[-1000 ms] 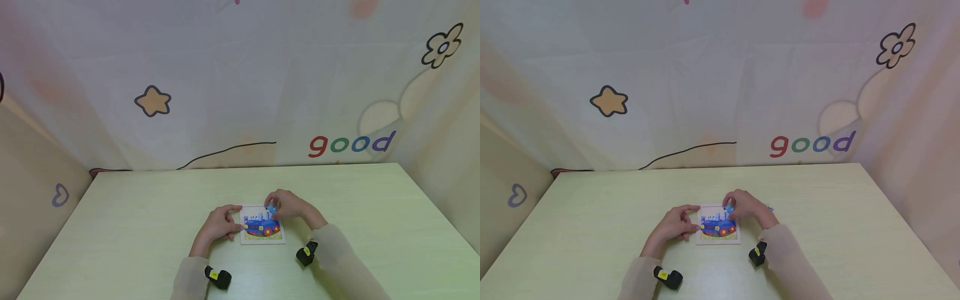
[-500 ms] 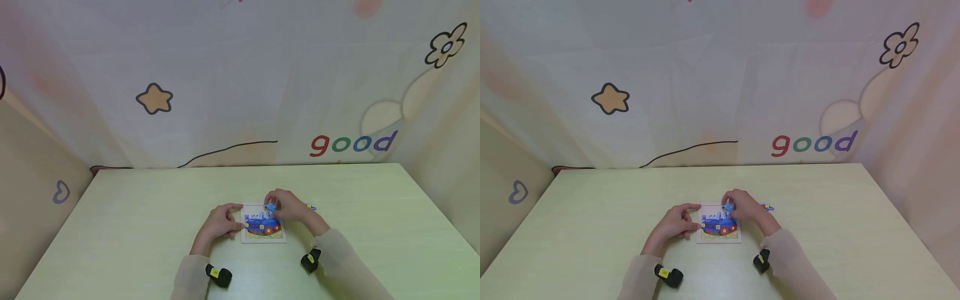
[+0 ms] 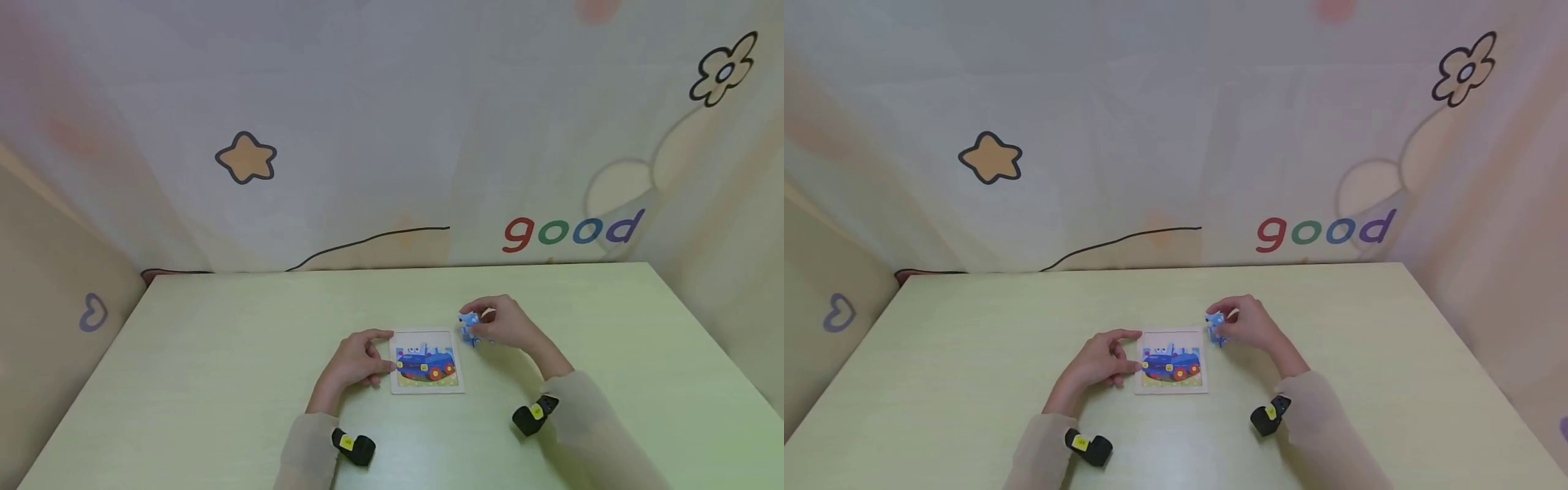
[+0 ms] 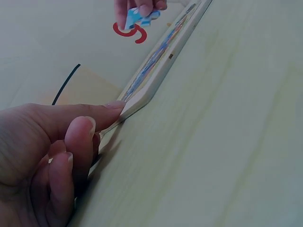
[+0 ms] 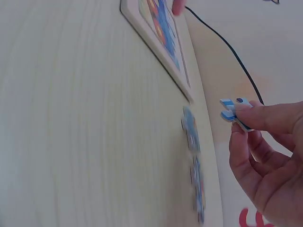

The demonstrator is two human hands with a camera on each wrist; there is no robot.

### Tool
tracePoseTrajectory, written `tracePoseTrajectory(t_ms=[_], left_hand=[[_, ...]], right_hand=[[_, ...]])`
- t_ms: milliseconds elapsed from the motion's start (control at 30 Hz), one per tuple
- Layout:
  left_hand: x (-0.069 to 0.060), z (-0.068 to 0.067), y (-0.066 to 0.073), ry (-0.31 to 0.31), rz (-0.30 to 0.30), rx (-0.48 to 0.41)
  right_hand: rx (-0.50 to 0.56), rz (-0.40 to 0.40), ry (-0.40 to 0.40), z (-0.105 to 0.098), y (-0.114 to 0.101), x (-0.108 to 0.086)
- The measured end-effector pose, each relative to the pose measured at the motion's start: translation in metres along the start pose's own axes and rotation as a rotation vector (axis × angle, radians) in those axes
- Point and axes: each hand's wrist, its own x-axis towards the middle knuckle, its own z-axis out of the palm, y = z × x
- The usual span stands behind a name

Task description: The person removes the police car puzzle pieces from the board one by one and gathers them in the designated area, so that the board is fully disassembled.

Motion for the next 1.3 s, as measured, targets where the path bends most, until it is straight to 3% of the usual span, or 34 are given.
tracePoseTrajectory(t_ms=[367,700,1033,1300], left_hand=[[-0.001,0.000,0.001,0.005,-0.013,0.000],[-0.001,0.000,0.001,0.000,-0.002,-0.001],[-0.001,0.000,0.002,0.000,-0.003,-0.008],[-0.001,0.000,0.001,0.003,-0.010,-0.008]], right_hand=[[-0.017,0.154,0.095,-0.039,0.039,-0.029],[-0.047,0.227,0.034,-0.047,0.057,-0.036],[-0.083,0.238,0.008,-0.046,0.060,-0.035],[-0.107,0.183,-0.040,-0.047,0.057,-0.033]])
